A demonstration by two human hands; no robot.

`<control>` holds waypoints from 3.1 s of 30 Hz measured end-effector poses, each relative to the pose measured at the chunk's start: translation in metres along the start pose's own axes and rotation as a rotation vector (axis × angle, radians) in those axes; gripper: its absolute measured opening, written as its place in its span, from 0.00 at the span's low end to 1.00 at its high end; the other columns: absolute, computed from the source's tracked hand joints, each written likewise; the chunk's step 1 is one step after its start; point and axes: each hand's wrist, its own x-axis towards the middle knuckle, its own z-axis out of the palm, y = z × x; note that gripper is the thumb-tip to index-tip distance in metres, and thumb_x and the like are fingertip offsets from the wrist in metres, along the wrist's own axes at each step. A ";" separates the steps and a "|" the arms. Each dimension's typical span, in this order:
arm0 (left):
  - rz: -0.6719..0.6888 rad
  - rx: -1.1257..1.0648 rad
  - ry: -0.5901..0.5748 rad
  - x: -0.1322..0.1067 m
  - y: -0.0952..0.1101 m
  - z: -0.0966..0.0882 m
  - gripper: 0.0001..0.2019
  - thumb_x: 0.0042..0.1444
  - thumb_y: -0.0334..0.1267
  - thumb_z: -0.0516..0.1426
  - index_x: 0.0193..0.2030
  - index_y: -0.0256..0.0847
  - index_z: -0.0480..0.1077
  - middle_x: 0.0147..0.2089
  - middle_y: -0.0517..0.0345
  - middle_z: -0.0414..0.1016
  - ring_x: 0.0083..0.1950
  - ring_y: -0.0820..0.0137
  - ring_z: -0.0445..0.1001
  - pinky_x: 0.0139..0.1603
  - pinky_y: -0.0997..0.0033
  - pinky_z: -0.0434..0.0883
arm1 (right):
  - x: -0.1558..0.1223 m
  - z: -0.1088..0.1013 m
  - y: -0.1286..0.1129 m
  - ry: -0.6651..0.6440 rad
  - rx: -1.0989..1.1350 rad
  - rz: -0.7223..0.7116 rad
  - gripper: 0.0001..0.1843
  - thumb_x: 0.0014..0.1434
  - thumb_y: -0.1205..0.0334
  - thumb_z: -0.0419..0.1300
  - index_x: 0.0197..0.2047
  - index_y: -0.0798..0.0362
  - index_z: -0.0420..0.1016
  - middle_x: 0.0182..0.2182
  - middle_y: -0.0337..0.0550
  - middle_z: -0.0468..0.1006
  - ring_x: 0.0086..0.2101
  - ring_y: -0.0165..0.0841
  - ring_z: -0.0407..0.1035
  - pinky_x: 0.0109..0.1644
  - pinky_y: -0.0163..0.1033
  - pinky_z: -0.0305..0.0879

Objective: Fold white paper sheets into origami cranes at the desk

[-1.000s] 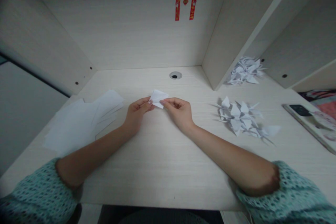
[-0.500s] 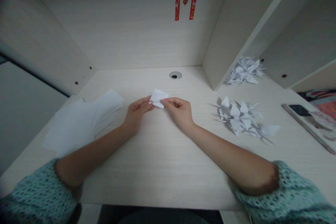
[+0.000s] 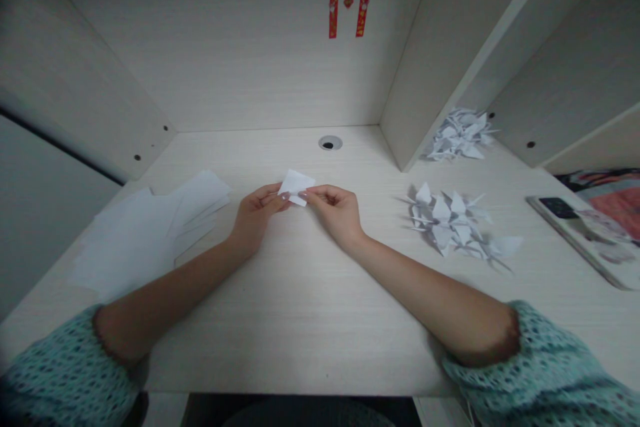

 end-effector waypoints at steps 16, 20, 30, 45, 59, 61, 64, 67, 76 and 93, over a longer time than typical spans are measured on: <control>0.017 0.019 -0.029 -0.001 0.000 -0.001 0.19 0.44 0.44 0.66 0.44 0.39 0.76 0.42 0.54 0.81 0.42 0.68 0.77 0.48 0.68 0.69 | -0.001 0.002 -0.001 -0.006 0.001 -0.013 0.09 0.45 0.55 0.70 0.28 0.51 0.82 0.27 0.41 0.82 0.28 0.30 0.71 0.36 0.37 0.65; 0.014 0.073 0.000 -0.001 0.000 -0.001 0.19 0.43 0.45 0.66 0.41 0.38 0.76 0.38 0.54 0.81 0.38 0.68 0.77 0.44 0.69 0.69 | -0.002 0.003 -0.002 -0.018 -0.016 -0.023 0.10 0.45 0.54 0.69 0.28 0.51 0.82 0.28 0.41 0.82 0.28 0.31 0.72 0.37 0.38 0.66; -0.014 0.061 0.026 -0.001 0.002 0.000 0.20 0.41 0.44 0.68 0.41 0.39 0.76 0.34 0.54 0.82 0.37 0.66 0.77 0.43 0.68 0.69 | -0.003 0.003 -0.003 -0.010 -0.032 0.004 0.12 0.45 0.52 0.69 0.28 0.51 0.81 0.25 0.41 0.81 0.26 0.31 0.71 0.33 0.37 0.65; -0.020 -0.015 0.051 0.002 0.000 -0.001 0.20 0.41 0.41 0.68 0.42 0.38 0.76 0.35 0.55 0.82 0.36 0.69 0.77 0.47 0.66 0.70 | -0.001 0.004 -0.003 -0.008 0.006 0.017 0.13 0.42 0.52 0.70 0.28 0.53 0.81 0.25 0.42 0.81 0.26 0.30 0.70 0.32 0.37 0.66; -0.026 0.014 -0.018 0.001 0.001 -0.001 0.20 0.43 0.43 0.67 0.44 0.39 0.76 0.37 0.54 0.82 0.38 0.68 0.77 0.45 0.68 0.70 | -0.002 0.004 -0.005 -0.014 0.035 0.011 0.11 0.44 0.53 0.69 0.28 0.52 0.78 0.25 0.40 0.79 0.26 0.29 0.69 0.32 0.36 0.64; -0.021 0.013 -0.027 0.000 0.001 -0.001 0.20 0.43 0.43 0.67 0.44 0.39 0.76 0.37 0.54 0.82 0.38 0.67 0.77 0.45 0.68 0.70 | -0.002 0.004 -0.005 -0.014 0.039 0.014 0.11 0.44 0.54 0.69 0.28 0.52 0.78 0.25 0.40 0.79 0.26 0.29 0.69 0.32 0.36 0.64; -0.027 0.007 -0.027 -0.001 0.001 -0.001 0.19 0.44 0.43 0.67 0.44 0.38 0.77 0.36 0.54 0.82 0.38 0.67 0.77 0.45 0.68 0.70 | -0.002 0.004 -0.004 -0.011 0.055 0.015 0.11 0.44 0.54 0.70 0.27 0.52 0.79 0.25 0.39 0.79 0.26 0.29 0.69 0.33 0.36 0.64; -0.034 0.003 -0.028 -0.001 0.001 -0.001 0.18 0.44 0.42 0.66 0.43 0.39 0.77 0.35 0.54 0.82 0.39 0.68 0.77 0.46 0.68 0.70 | -0.001 0.004 -0.003 -0.009 0.054 0.005 0.11 0.44 0.54 0.70 0.28 0.52 0.79 0.25 0.40 0.79 0.26 0.29 0.69 0.33 0.36 0.64; -0.017 0.041 -0.042 -0.002 0.002 0.000 0.18 0.45 0.43 0.66 0.42 0.38 0.76 0.39 0.54 0.81 0.41 0.66 0.77 0.47 0.68 0.69 | -0.002 0.005 -0.006 0.003 0.043 -0.015 0.11 0.44 0.54 0.70 0.28 0.52 0.79 0.25 0.40 0.80 0.26 0.30 0.70 0.32 0.36 0.64; 0.000 0.025 -0.006 -0.003 0.001 0.004 0.16 0.45 0.43 0.66 0.39 0.37 0.75 0.30 0.56 0.81 0.36 0.67 0.77 0.43 0.68 0.71 | -0.003 0.006 -0.003 -0.041 0.103 -0.006 0.12 0.42 0.57 0.72 0.31 0.52 0.79 0.27 0.40 0.81 0.27 0.30 0.73 0.37 0.38 0.69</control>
